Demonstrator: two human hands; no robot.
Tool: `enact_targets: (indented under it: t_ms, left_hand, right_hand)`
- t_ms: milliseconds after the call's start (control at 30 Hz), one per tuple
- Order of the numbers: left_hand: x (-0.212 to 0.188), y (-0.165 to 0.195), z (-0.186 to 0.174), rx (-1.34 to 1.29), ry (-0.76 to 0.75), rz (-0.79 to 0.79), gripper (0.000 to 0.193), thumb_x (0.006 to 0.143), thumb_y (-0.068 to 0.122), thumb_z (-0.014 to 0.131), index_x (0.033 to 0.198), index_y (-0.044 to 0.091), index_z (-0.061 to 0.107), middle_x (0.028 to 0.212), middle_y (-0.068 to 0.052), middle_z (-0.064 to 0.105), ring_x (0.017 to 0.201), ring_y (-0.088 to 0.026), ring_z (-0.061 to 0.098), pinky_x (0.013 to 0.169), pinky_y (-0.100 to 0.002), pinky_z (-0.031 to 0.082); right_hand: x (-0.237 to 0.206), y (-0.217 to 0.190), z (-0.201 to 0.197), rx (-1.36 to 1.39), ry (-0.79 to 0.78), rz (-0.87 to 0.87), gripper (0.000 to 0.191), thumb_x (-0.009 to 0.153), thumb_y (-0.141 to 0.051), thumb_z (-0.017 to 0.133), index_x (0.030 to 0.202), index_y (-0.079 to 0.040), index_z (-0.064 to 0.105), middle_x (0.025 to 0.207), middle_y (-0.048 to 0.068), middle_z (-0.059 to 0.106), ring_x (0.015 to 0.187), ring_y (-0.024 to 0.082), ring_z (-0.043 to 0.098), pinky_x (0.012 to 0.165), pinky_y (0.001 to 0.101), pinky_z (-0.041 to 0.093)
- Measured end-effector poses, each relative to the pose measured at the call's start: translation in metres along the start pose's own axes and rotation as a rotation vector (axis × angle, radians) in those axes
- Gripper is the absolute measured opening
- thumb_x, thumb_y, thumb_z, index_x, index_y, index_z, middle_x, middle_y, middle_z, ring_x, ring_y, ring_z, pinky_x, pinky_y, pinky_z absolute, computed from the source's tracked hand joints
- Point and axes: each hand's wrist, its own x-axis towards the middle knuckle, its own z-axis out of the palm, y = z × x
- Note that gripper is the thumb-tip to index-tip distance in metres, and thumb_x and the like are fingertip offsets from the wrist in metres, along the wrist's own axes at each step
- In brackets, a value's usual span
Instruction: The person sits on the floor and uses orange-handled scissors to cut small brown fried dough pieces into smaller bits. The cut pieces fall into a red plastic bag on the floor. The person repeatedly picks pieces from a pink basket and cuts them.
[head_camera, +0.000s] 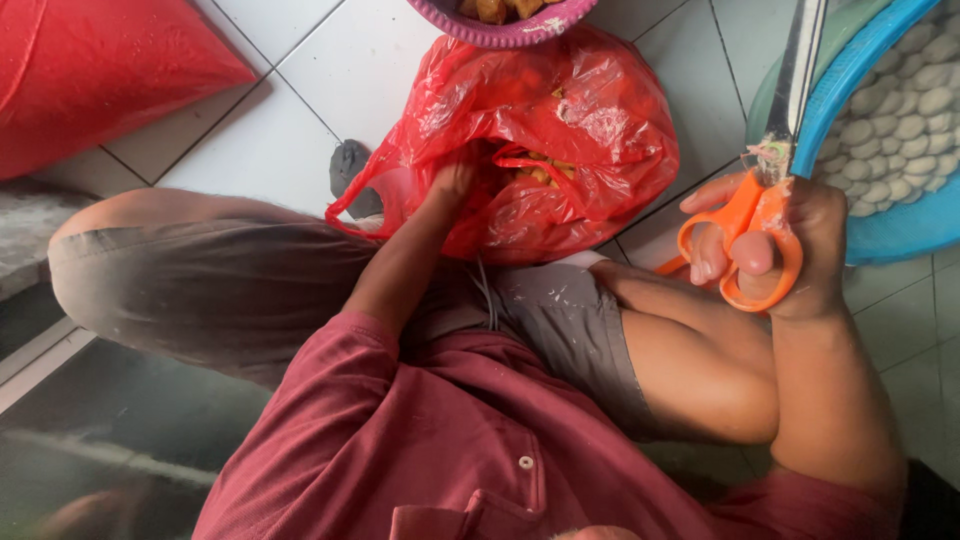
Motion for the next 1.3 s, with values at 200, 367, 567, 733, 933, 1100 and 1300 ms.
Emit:
enact_targets:
  t_ms: [200, 367, 567, 733, 933, 1100, 1300]
  left_hand:
    - [0.004, -0.006, -0.003, 0.445, 0.001, 0.288, 0.070, 0.082, 0.058, 0.052, 0.146, 0.029, 0.051, 0.143, -0.008, 0.058, 0.124, -0.035, 0.058, 0.104, -0.052, 0.046]
    - [0.010, -0.010, -0.004, 0.418, -0.078, 0.318, 0.064, 0.085, 0.049, 0.050, 0.143, 0.022, 0.052, 0.142, -0.009, 0.059, 0.125, -0.033, 0.058, 0.105, -0.048, 0.046]
    - [0.010, -0.006, -0.012, 0.073, -0.154, 0.301, 0.058, 0.088, 0.039, 0.047, 0.140, 0.013, 0.055, 0.141, -0.010, 0.060, 0.126, -0.030, 0.058, 0.107, -0.044, 0.046]
    - [0.012, -0.001, -0.025, -2.142, -0.473, -0.685, 0.054, 0.091, 0.031, 0.044, 0.137, 0.006, 0.056, 0.140, -0.011, 0.061, 0.127, -0.028, 0.058, 0.109, -0.041, 0.046]
    - [0.007, 0.010, -0.039, -1.124, -0.500, -0.113, 0.045, 0.092, 0.028, 0.057, 0.134, 0.012, 0.057, 0.141, -0.007, 0.061, 0.129, -0.026, 0.055, 0.110, -0.037, 0.045]
    - [0.002, 0.017, -0.041, -1.426, -0.267, -0.026, 0.046, 0.094, 0.035, 0.065, 0.135, 0.014, 0.062, 0.131, -0.010, 0.067, 0.112, -0.030, 0.062, 0.093, -0.041, 0.049]
    - [0.030, 0.037, -0.072, 0.270, -0.800, 0.108, 0.041, 0.084, 0.049, 0.074, 0.114, 0.023, 0.077, 0.115, -0.006, 0.075, 0.105, -0.026, 0.070, 0.087, -0.045, 0.057]
  right_hand:
    - [0.005, -0.001, 0.005, 0.070, 0.020, 0.021, 0.061, 0.089, -0.029, 0.085, 0.137, -0.004, 0.056, 0.110, 0.027, 0.066, 0.067, 0.022, 0.068, 0.060, 0.0367, 0.060]
    - [0.004, 0.001, 0.004, 0.044, -0.004, 0.077, 0.032, 0.097, -0.019, 0.082, 0.108, 0.006, 0.065, 0.111, 0.031, 0.066, 0.065, 0.024, 0.066, 0.060, 0.0396, 0.057]
    - [-0.001, 0.000, 0.011, 0.029, -0.010, 0.076, 0.037, 0.094, -0.020, 0.081, 0.110, 0.009, 0.063, 0.104, 0.025, 0.066, 0.063, 0.022, 0.064, 0.062, 0.0391, 0.055]
    - [0.002, -0.004, 0.014, 0.036, -0.033, 0.099, 0.039, 0.093, -0.017, 0.079, 0.116, 0.011, 0.064, 0.094, 0.023, 0.066, 0.063, 0.021, 0.064, 0.061, 0.0380, 0.055]
    - [0.006, -0.005, 0.015, -0.051, -0.035, 0.099, 0.036, 0.096, -0.021, 0.075, 0.116, 0.007, 0.066, 0.088, 0.019, 0.063, 0.064, 0.018, 0.062, 0.061, 0.0370, 0.056]
    - [0.005, -0.008, 0.021, -0.083, -0.069, 0.064, 0.039, 0.094, -0.027, 0.076, 0.102, 0.007, 0.059, 0.094, 0.017, 0.067, 0.062, 0.017, 0.062, 0.060, 0.0363, 0.057]
    - [0.008, -0.013, 0.021, -0.174, -0.045, 0.157, 0.061, 0.089, -0.040, 0.076, 0.115, 0.013, 0.062, 0.064, 0.010, 0.060, 0.054, 0.018, 0.059, 0.057, 0.0327, 0.052]
